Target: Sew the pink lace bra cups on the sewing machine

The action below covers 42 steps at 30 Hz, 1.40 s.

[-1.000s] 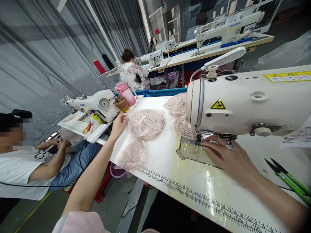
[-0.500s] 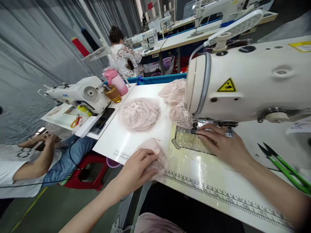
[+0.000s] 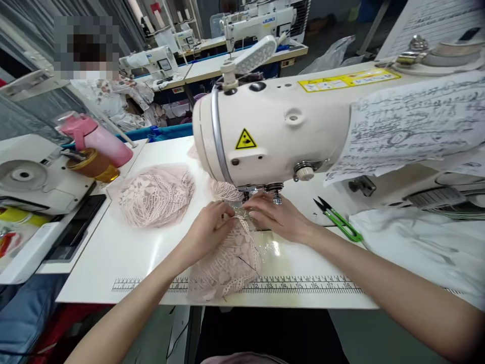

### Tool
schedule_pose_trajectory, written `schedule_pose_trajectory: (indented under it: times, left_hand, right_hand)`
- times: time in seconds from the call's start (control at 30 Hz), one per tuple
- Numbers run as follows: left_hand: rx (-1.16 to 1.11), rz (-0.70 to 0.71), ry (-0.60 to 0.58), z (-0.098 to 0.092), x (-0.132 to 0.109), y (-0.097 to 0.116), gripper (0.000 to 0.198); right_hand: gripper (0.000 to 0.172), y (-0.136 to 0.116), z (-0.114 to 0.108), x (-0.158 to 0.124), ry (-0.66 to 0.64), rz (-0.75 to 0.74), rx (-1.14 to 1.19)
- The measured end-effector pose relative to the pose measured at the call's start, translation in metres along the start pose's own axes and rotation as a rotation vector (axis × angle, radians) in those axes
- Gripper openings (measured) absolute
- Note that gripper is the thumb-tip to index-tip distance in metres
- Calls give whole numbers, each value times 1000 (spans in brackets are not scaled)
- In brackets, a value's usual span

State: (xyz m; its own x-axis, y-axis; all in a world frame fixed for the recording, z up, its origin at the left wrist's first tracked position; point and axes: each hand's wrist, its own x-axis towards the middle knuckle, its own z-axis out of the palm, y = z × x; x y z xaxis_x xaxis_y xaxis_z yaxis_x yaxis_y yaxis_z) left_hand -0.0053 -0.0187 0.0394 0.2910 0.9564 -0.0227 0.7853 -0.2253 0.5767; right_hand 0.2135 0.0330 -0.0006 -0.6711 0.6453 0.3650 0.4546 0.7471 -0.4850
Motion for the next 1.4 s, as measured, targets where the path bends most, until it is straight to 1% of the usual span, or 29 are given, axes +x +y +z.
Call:
schedule_pose_trajectory:
  times: [0.07,0.13,0.23,0.3,0.4,0.47,0.57,0.63,0.73,0.8,0.9,0.97,1.0,1.07,1.2,1.4]
  left_hand:
    - [-112,-39,-47,1,8,6,10]
    - [-153,-56,-68,3,16,8,11]
    - [-141,-73,-63,4,28,3,13]
    - [-121,-102,-88,3,35,-2,14]
    - [-80,-132,-136,2,44,-8,15]
    - [-37,-121,-141,1,49,-10,15]
    - [32,-69,-97,2,58,-11,10]
    - [110,-34,-35,2,60,-9,7]
    - [355,50,89,5,52,-2,6]
    - [516,180,180,11,37,4,12]
    - [580,417,265,24,12,8,24]
    - [597,480,268,33,2,6,36]
    - [599,489,260,36,0,3,40]
    - [587,488,231,38,2,-4,42]
    - [535,473,180,33,14,-16,42]
    - [517,457,126,29,21,-22,44]
  right_hand:
    - [23,-7,-5,1,-35,46,163]
    - [19,-12,-7,1,-27,103,261]
    - [11,-11,-4,2,-6,178,266]
    - [7,-6,1,1,12,175,190]
    - [11,0,8,0,74,84,-16]
    - [14,2,9,-2,129,-3,-165]
    - [16,4,8,-3,179,-146,-317]
    - [17,6,7,-4,172,-215,-373]
    - [23,9,8,-4,145,-243,-408]
    - [25,10,9,-4,112,-220,-401]
    - [22,8,8,-4,68,-178,-381]
    - [22,6,7,-4,72,-164,-366]
    - [23,5,6,-4,78,-158,-355]
    - [24,4,4,-4,65,-135,-327]
    - [24,2,2,-3,-1,-67,-297]
    - [27,6,6,-3,-50,-17,-269]
